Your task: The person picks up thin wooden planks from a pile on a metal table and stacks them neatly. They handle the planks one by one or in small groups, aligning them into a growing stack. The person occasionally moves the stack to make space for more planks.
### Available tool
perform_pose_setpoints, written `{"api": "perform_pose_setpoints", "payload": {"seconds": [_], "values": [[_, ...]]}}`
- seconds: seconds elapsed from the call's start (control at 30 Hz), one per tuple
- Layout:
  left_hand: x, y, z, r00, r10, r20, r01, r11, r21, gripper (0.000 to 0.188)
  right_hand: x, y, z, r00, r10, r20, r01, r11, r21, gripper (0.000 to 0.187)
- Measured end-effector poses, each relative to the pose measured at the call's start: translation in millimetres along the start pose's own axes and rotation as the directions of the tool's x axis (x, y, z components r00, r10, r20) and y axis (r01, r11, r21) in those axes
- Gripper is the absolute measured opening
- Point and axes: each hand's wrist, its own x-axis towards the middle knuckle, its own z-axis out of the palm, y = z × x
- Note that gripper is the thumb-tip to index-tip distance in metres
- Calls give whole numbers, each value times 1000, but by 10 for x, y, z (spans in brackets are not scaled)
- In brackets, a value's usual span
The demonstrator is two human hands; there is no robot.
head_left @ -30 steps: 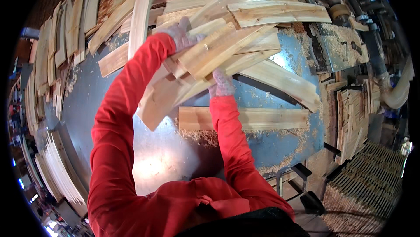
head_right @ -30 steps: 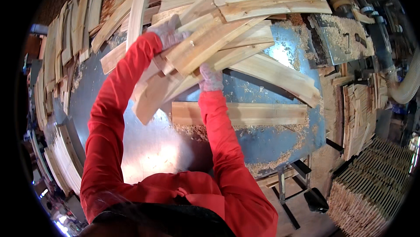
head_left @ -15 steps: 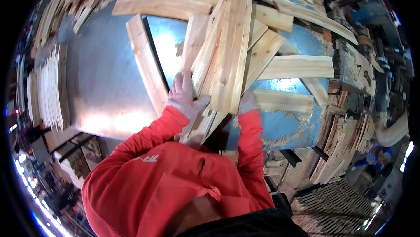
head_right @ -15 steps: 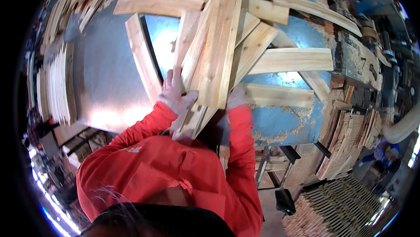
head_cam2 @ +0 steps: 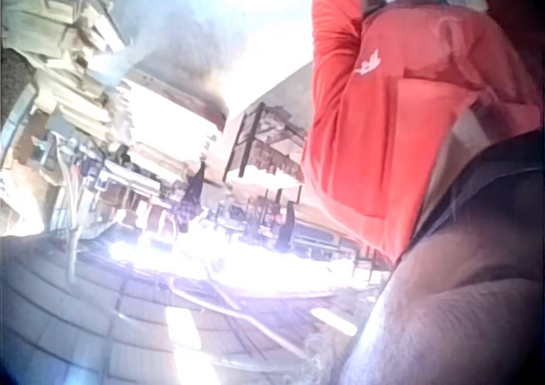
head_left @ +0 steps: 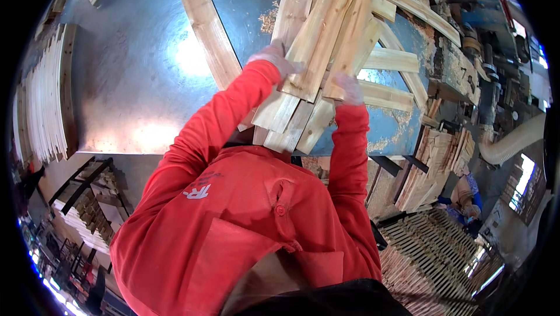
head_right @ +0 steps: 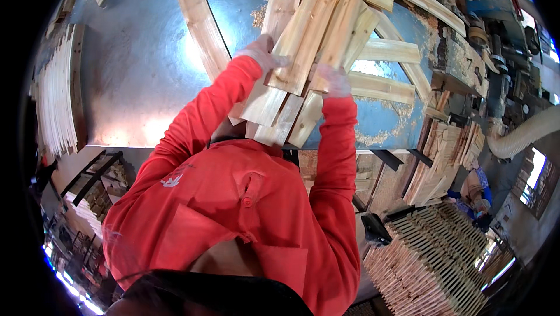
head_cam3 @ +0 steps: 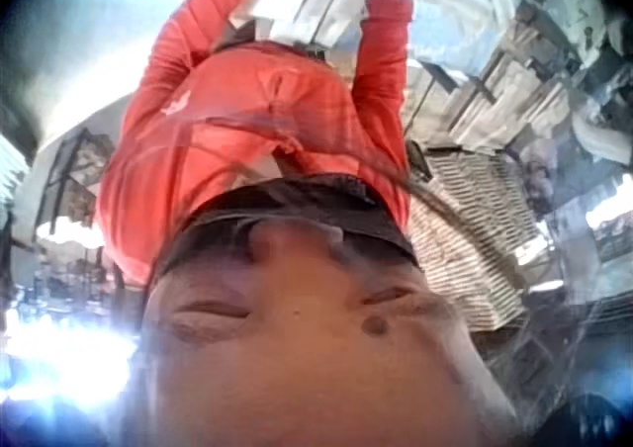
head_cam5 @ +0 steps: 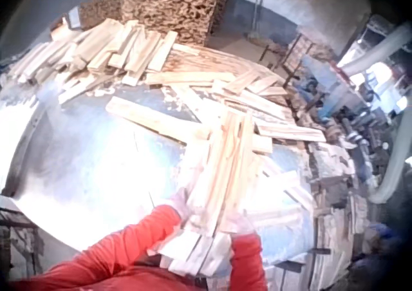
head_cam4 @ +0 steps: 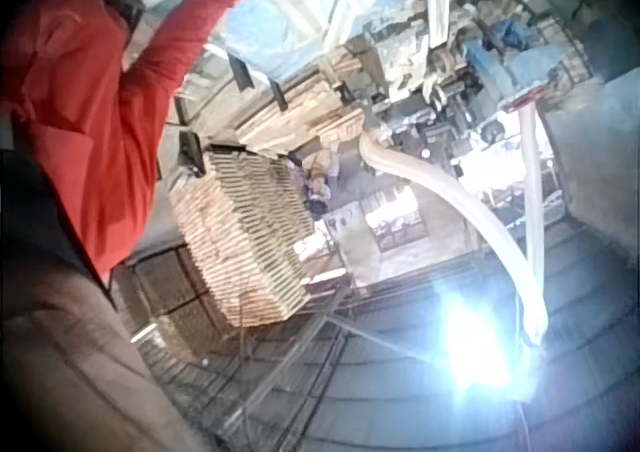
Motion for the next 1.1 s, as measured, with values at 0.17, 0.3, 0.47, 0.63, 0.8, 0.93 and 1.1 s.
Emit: {"api": "perform_pose_setpoints", "payload": {"seconds": [0.17, 0.3, 0.47, 0.63, 0.8, 0.93, 1.1], "values": [[-274, -366, -131, 979, 181, -92, -195, 707, -680, 95, -740, -97, 422, 907, -414, 80, 397, 773, -496, 89], [-27, -873, 225, 963, 203, -176, -267, 650, -711, 63, -1068, -442, 1231, 967, -194, 163, 235, 450, -861, 98], [-278, -910, -63, 1000, 17, -14, -22, 697, -717, 64, -377, -469, 1348, 917, -306, -255, -169, 282, -944, 101], [-168, -1261, -95, 995, -49, -91, 10, 923, -386, 66, -775, -741, 1350, 966, -81, -247, -191, 426, -884, 108], [-449, -1122, 109, 1000, -10, 2, 4, 251, -968, 61, -1281, -154, 1497, 979, -9, 204, 192, 382, -904, 100], [-576, -1234, 28, 993, -108, -39, 6, 393, -920, 50, -841, -171, 1615, 878, -455, -147, 33, 365, -931, 101], [-528, -1766, -201, 977, -99, -192, -47, 769, -638, 31, -414, -240, 1660, 888, -354, -292, -216, 239, -947, 102]]}}
